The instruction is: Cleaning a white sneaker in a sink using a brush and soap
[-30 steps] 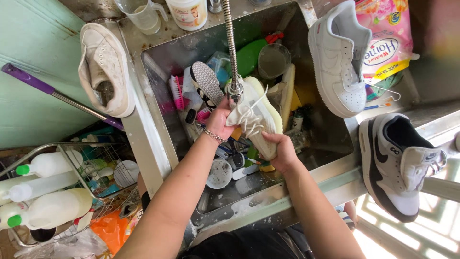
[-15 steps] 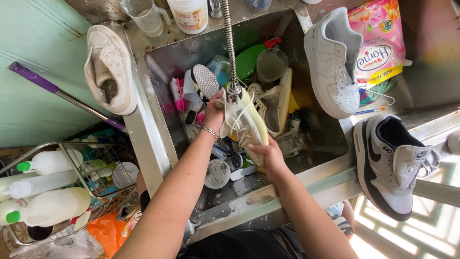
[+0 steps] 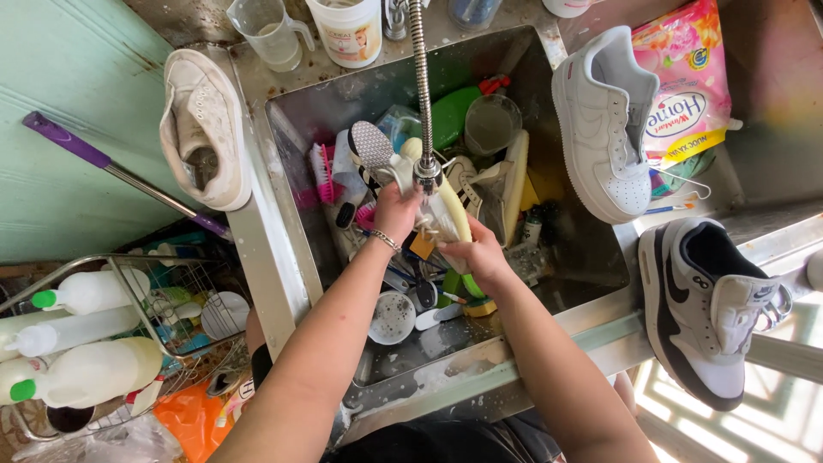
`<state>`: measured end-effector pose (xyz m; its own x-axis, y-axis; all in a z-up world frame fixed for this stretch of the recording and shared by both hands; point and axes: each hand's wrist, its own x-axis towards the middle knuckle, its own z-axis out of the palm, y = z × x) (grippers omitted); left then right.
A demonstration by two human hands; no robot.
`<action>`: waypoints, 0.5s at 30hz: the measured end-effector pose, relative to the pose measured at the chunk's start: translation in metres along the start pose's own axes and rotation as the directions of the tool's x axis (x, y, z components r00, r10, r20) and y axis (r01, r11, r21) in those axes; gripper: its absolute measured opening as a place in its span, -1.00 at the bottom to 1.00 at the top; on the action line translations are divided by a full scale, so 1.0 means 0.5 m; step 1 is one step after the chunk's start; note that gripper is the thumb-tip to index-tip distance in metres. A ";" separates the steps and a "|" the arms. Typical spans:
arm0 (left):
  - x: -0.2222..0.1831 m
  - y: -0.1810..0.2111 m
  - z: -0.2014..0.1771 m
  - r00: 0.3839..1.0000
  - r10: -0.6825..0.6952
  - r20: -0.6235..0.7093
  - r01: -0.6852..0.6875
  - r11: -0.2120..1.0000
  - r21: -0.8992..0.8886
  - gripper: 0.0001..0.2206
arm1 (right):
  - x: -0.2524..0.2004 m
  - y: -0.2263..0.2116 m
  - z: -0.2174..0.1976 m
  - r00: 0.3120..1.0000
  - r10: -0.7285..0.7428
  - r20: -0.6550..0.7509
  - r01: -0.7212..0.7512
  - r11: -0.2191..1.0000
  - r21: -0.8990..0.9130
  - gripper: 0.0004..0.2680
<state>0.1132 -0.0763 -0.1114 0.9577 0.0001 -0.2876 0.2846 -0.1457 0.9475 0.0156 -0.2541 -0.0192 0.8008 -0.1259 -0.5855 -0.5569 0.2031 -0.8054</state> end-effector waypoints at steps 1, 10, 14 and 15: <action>0.002 0.017 -0.002 1.000 0.002 -0.003 -0.002 1.000 -0.001 -0.81 | 0.023 -0.001 0.001 1.000 -0.002 0.002 0.002 1.000 -0.001 -0.43; -0.007 0.005 -0.069 0.992 -0.054 -0.117 0.054 0.999 -0.010 -0.52 | 0.223 0.067 -0.026 0.980 -0.103 -0.172 0.141 0.964 0.225 -0.57; -0.053 0.059 -0.102 1.000 0.030 0.008 -0.030 1.000 -0.001 -0.42 | 0.234 0.061 -0.019 0.976 -0.079 -0.205 0.117 0.976 0.183 -0.68; -0.059 0.044 -0.109 0.998 0.019 0.060 -0.018 1.000 -0.017 -0.38 | 0.228 0.046 -0.021 0.973 -0.050 -0.223 0.086 0.984 0.153 -0.59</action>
<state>0.0934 -0.0256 -0.0742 0.9587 -0.0624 -0.2776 0.2682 -0.1285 0.9548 0.0917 -0.2738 -0.1056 0.7584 -0.3496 -0.5501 -0.4457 0.3377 -0.8290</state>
